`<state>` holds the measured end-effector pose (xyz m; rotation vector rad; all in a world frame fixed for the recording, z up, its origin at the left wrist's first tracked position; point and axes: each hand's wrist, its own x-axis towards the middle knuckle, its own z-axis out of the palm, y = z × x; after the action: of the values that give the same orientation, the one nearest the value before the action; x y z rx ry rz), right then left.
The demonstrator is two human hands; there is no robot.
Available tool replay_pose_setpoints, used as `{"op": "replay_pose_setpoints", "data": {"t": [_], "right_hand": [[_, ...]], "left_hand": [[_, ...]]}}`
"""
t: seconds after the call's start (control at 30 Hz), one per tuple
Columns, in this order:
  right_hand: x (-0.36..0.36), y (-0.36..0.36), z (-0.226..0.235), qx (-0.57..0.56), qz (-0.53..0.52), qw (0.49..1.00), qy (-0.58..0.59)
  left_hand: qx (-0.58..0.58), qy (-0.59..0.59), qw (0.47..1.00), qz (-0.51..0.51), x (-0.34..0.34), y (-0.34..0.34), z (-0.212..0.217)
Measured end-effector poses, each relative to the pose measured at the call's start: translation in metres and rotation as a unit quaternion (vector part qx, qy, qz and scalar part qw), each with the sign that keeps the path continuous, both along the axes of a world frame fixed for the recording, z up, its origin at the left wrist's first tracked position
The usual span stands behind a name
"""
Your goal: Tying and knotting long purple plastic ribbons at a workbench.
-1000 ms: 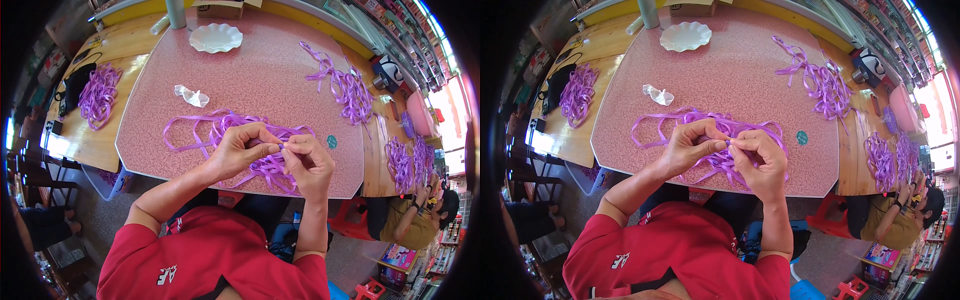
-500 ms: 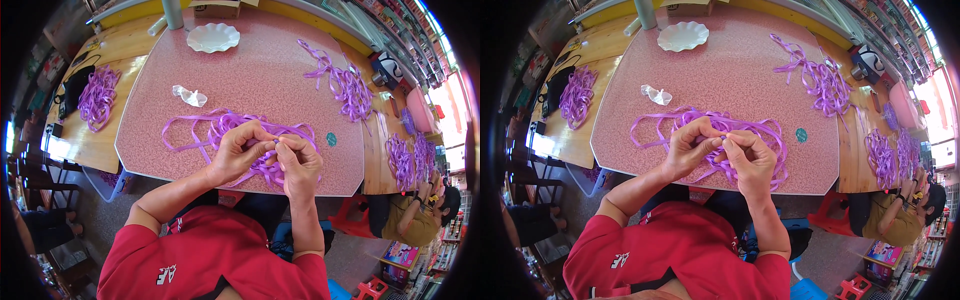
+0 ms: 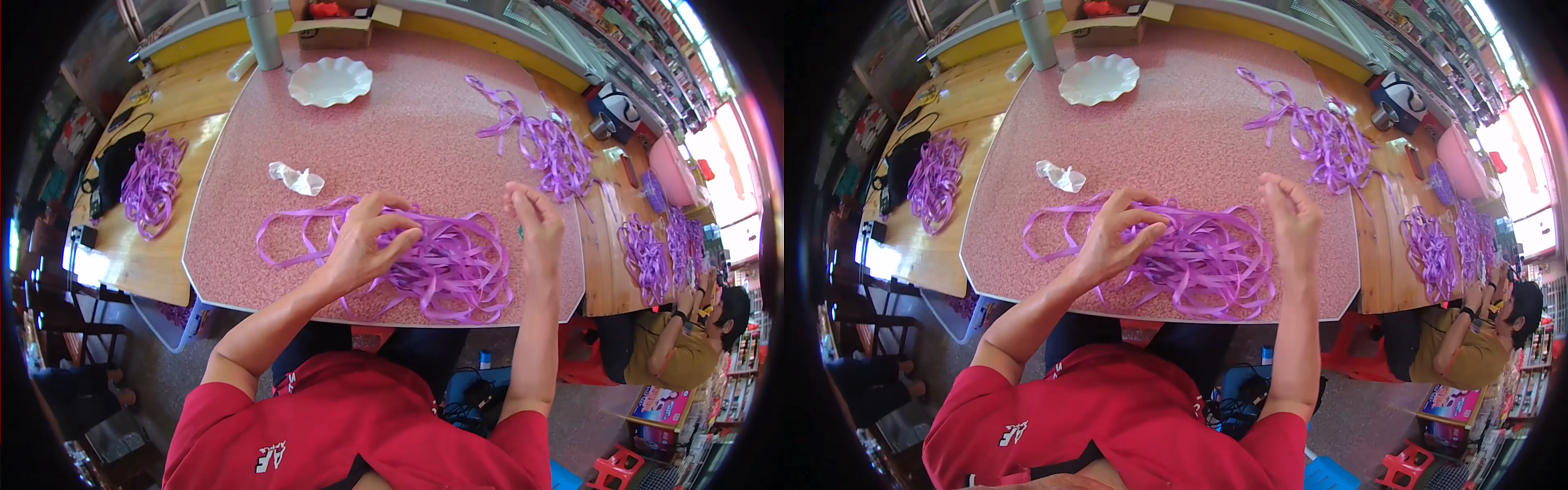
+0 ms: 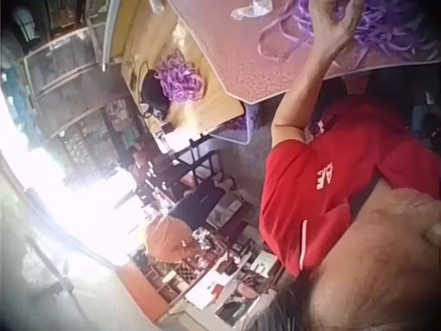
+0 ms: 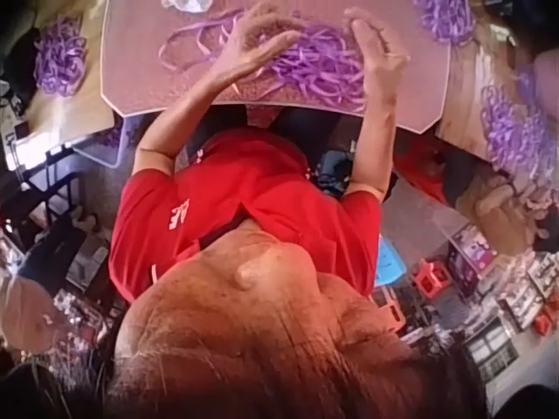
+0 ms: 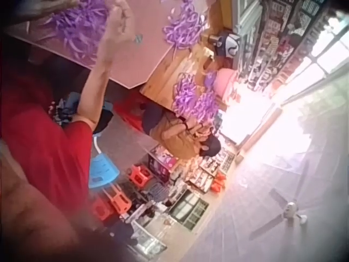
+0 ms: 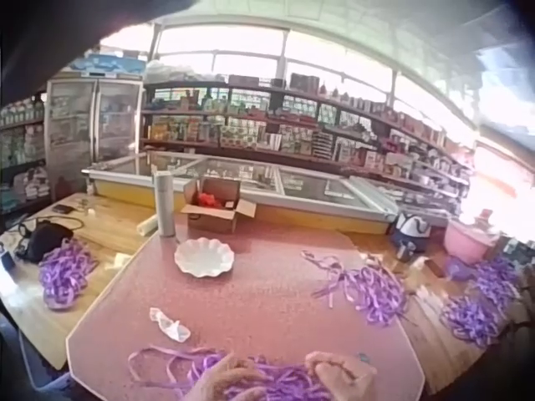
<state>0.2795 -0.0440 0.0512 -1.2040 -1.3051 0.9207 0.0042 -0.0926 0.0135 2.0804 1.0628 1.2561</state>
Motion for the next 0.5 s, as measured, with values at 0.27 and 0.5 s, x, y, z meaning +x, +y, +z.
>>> {"op": "replay_pose_setpoints", "data": {"t": [0.27, 0.5], "right_hand": [[0.072, 0.145, -0.064, 0.089, -0.105, 0.932, -0.336], [0.019, 0.208, -0.082, 0.15, -0.066, 0.827, -0.537]], "left_hand": [[-0.065, -0.005, 0.997, 0.03, 0.003, 0.003, -0.005], [-0.081, -0.017, 0.996, 0.026, -0.001, 0.001, -0.004]]}}
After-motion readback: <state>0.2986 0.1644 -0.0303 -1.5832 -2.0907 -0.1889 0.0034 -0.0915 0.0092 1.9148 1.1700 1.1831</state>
